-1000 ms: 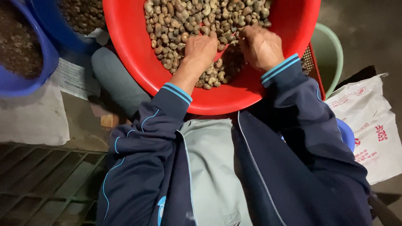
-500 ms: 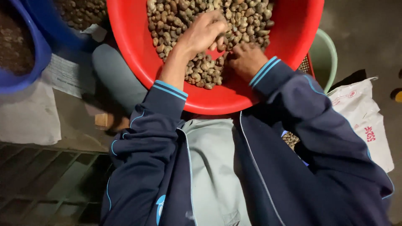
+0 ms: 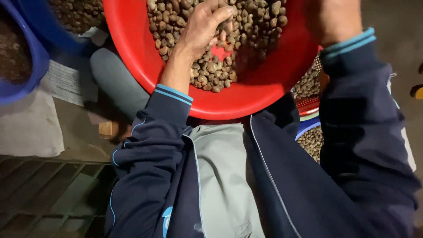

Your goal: The person sits on the floor and sorts nuts by hand from a large red basin into a smaller red basket. They repeatedly scoop and transfer the nuts, occasionally picking out individual pieces.

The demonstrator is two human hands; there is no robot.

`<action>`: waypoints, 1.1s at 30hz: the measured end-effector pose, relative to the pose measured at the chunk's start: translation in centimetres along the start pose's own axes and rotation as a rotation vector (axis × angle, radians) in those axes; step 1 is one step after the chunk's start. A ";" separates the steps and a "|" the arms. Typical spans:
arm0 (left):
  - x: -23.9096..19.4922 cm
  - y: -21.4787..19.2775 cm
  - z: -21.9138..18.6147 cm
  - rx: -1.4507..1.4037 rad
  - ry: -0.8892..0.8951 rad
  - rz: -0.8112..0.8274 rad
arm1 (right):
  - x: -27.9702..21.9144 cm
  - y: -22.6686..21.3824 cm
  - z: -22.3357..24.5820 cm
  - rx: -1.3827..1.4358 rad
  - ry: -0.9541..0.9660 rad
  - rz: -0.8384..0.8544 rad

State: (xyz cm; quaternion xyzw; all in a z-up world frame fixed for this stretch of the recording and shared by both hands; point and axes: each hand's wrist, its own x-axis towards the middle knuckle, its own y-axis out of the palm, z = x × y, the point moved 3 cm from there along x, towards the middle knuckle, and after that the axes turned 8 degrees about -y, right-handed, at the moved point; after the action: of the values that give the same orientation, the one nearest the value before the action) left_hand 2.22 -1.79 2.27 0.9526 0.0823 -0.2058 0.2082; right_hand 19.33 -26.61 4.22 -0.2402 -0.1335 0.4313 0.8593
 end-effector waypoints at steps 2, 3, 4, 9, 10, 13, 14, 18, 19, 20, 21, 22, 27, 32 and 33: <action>0.1 0.2 0.3 0.105 -0.047 -0.020 | -1.8 -1.9 0.4 0.753 0.156 -0.219; 0.4 0.3 0.6 0.109 -0.050 -0.019 | -3.0 -2.6 1.2 0.756 0.157 -0.221; 0.7 0.6 1.0 0.133 -0.091 -0.002 | -4.2 -3.9 2.9 0.116 -0.126 -0.244; 1.4 1.3 3.4 0.473 -0.098 0.012 | -8.9 -3.8 4.9 -0.198 -0.333 -0.292; 1.5 1.3 4.4 0.770 -0.145 -0.018 | -9.9 -3.6 4.1 -0.157 -0.286 -0.321; 1.0 1.7 5.6 1.134 -0.232 -0.029 | -12.1 -2.6 2.5 -0.089 -0.185 -0.397; 0.6 1.9 5.7 1.200 -0.268 -0.009 | -12.8 -2.3 2.1 -0.065 -0.134 -0.444; 0.5 3.0 6.1 1.195 -0.157 0.113 | -12.3 -1.5 3.2 -0.059 -0.137 -0.465; 0.6 3.3 6.5 1.216 -0.154 0.119 | -12.1 -1.4 3.5 -0.056 -0.154 -0.466; 0.7 3.7 7.1 1.238 -0.151 0.126 | -11.8 -1.2 3.8 -0.052 -0.172 -0.468; 0.6 4.6 6.7 1.239 -0.152 0.123 | -11.5 -1.1 4.1 -0.050 -0.173 -0.467; 0.4 5.6 6.6 1.291 -0.194 0.155 | -11.3 -1.0 4.5 -0.076 -0.184 -0.460; 1.7 6.3 11.0 1.392 0.089 0.217 | -10.3 -0.5 5.7 -0.082 -0.189 -0.450; 2.4 5.2 10.4 1.544 -0.018 0.258 | -9.6 0.0 7.4 -0.142 -0.197 -0.417; 2.2 5.2 9.0 1.543 -0.019 0.257 | -9.5 0.0 7.4 -0.142 -0.197 -0.416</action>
State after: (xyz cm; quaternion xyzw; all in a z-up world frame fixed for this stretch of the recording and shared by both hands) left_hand 2.23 -10.22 -4.21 0.8283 -0.1968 -0.1871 -0.4901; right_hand 10.48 -32.12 10.27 -0.2243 -0.2934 0.2558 0.8934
